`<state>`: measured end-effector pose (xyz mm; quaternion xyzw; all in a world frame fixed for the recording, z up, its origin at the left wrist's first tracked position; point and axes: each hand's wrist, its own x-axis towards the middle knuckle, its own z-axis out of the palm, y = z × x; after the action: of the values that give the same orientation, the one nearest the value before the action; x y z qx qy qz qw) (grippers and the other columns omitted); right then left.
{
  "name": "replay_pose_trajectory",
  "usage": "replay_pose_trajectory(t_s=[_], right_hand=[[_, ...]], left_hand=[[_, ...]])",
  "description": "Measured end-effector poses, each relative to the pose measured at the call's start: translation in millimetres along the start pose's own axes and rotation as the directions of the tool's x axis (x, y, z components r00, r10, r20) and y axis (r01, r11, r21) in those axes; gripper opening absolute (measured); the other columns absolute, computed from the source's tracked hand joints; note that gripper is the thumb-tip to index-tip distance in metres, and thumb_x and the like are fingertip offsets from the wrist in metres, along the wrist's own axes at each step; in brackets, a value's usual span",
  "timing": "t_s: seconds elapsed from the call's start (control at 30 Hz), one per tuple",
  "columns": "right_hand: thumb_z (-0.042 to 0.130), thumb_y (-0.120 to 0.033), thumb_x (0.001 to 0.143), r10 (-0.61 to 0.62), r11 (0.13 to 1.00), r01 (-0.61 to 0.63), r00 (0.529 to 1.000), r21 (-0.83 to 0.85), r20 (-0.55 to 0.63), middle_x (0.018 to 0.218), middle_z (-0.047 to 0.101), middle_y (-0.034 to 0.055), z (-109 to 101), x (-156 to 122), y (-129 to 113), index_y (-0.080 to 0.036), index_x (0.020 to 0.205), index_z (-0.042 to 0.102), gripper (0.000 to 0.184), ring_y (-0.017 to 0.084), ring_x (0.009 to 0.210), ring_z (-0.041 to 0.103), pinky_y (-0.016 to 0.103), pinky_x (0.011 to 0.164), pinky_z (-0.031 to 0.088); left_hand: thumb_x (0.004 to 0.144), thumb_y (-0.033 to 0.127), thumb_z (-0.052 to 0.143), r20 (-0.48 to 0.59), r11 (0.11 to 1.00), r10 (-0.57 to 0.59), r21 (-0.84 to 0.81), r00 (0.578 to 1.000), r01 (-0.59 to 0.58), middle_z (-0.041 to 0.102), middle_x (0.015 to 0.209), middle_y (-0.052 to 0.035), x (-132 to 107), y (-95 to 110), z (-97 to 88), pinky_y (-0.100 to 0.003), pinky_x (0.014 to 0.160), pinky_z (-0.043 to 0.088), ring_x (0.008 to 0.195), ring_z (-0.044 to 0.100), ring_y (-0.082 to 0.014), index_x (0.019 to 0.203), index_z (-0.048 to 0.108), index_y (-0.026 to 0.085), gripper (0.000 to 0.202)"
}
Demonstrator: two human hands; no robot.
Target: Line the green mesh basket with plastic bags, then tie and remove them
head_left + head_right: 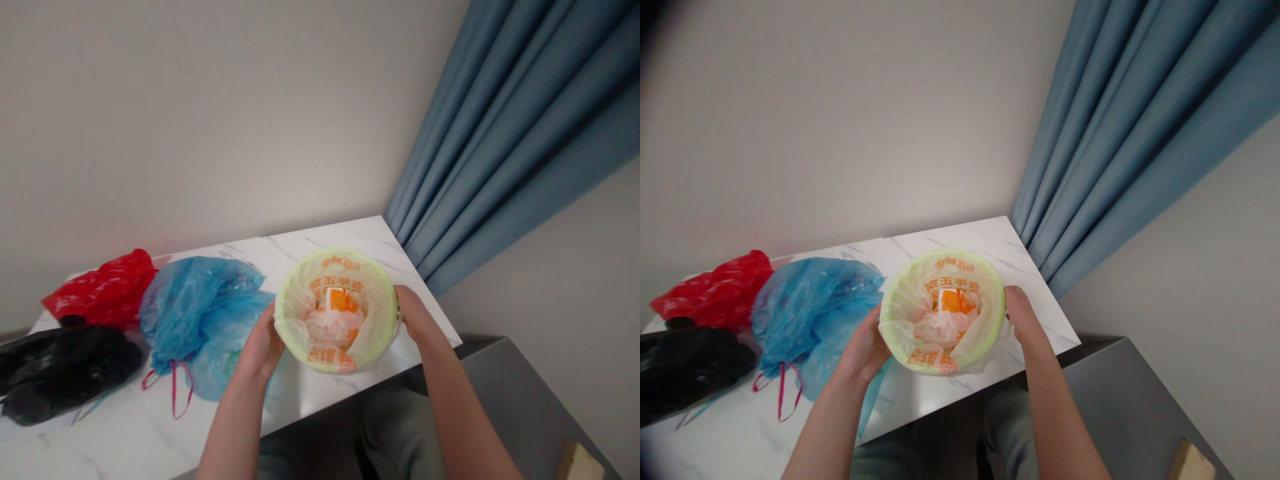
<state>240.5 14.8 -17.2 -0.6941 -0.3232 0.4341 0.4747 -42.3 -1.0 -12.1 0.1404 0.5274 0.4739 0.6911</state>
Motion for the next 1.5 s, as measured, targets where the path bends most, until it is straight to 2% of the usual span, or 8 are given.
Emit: replay_pose_trajectory(t_s=[0.13,0.37,0.47,0.73,0.93,1.17,1.33,1.5], right_hand=[[0.054,-0.045,0.078,0.241,0.968,-0.249,0.960,0.040,0.143,0.077,0.071,0.0028,0.4,-3.5,-2.7,-0.021,0.081,0.068,0.028,0.017,0.066,0.059,0.028,0.059,0.044],[0.057,-0.047,0.078,0.266,0.947,-0.293,0.946,0.130,0.187,0.076,0.071,0.0041,1.5,-5.0,-8.1,-0.022,0.086,0.070,0.030,0.018,0.064,0.061,0.030,0.059,0.048],[0.057,-0.050,0.080,0.249,0.949,-0.283,0.943,0.139,0.223,0.076,0.072,0.0048,1.2,-3.2,-6.2,-0.021,0.088,0.071,0.034,0.019,0.067,0.063,0.031,0.059,0.050],[0.069,-0.054,0.074,0.159,0.974,-0.164,0.986,0.157,0.045,0.072,0.073,0.0072,-3.1,-1.3,-8.3,-0.020,0.076,0.073,0.034,0.024,0.072,0.067,0.035,0.063,0.054],[0.077,-0.047,0.067,0.125,0.975,-0.135,0.990,0.174,0.068,0.073,0.074,0.0092,-7.2,-2.8,-12.2,-0.017,0.075,0.075,0.031,0.025,0.071,0.068,0.036,0.062,0.055],[0.078,-0.034,0.063,-0.074,0.989,0.046,0.975,-0.137,-0.208,0.086,0.073,0.0087,-6.7,-0.9,-20.5,-0.018,0.104,0.074,0.045,0.025,0.078,0.066,0.035,0.067,0.052],[0.063,-0.023,0.070,-0.326,0.891,0.245,0.931,-0.383,-0.164,0.080,0.068,0.0059,-1.5,-16.3,-33.9,-0.021,0.113,0.070,0.044,0.022,0.072,0.062,0.035,0.069,0.047],[0.053,-0.016,0.070,-0.440,0.756,0.351,0.897,-0.553,-0.032,0.071,0.063,0.0007,8.4,-33.1,-41.4,-0.024,0.112,0.067,0.045,0.019,0.064,0.056,0.033,0.068,0.040]], left_hand=[[0.084,0.047,0.060,-0.022,1.000,0.011,-0.009,1.000,-0.012,0.075,0.100,-0.0103,-0.2,0.1,-2.8,-0.037,0.080,0.056,0.097,0.069,-0.0292,0.110,0.069,0.017,0.040],[0.087,0.041,0.060,-0.028,0.999,0.024,0.037,0.999,-0.023,0.075,0.103,-0.0072,-1.7,4.1,-5.1,-0.035,0.078,0.057,0.101,0.068,-0.0278,0.108,0.069,0.021,0.031],[0.088,0.039,0.060,-0.067,0.999,0.002,0.043,0.998,0.001,0.075,0.099,-0.0077,-3.1,6.5,-8.3,-0.033,0.074,0.058,0.096,0.070,-0.0262,0.105,0.069,0.019,0.028],[0.084,0.036,0.065,-0.049,0.992,-0.117,0.043,0.992,0.119,0.075,0.087,-0.0104,-1.3,8.6,-24.5,-0.036,0.066,0.060,0.090,0.072,-0.0299,0.101,0.072,0.019,0.025],[0.079,0.038,0.070,-0.066,0.967,-0.243,0.064,0.968,0.247,0.075,0.086,-0.0109,-0.3,14.0,-35.0,-0.038,0.068,0.060,0.090,0.072,-0.0313,0.102,0.072,0.020,0.029],[0.065,0.027,0.079,-0.097,0.988,0.092,0.136,0.991,-0.078,0.072,0.073,-0.0065,-3.3,14.9,-19.9,-0.026,0.055,0.054,0.063,0.068,-0.0207,0.086,0.071,0.015,0.026],[0.060,0.026,0.082,-0.100,0.936,0.345,0.108,0.933,-0.334,0.065,0.064,0.0035,-4.0,8.2,-4.5,-0.021,0.053,0.046,0.051,0.058,-0.0113,0.073,0.061,0.018,0.026],[0.061,0.028,0.083,-0.096,0.936,0.342,0.128,0.935,-0.329,0.067,0.067,0.0029,-6.8,1.7,-4.1,-0.023,0.056,0.047,0.055,0.059,-0.0129,0.075,0.063,0.018,0.027]])
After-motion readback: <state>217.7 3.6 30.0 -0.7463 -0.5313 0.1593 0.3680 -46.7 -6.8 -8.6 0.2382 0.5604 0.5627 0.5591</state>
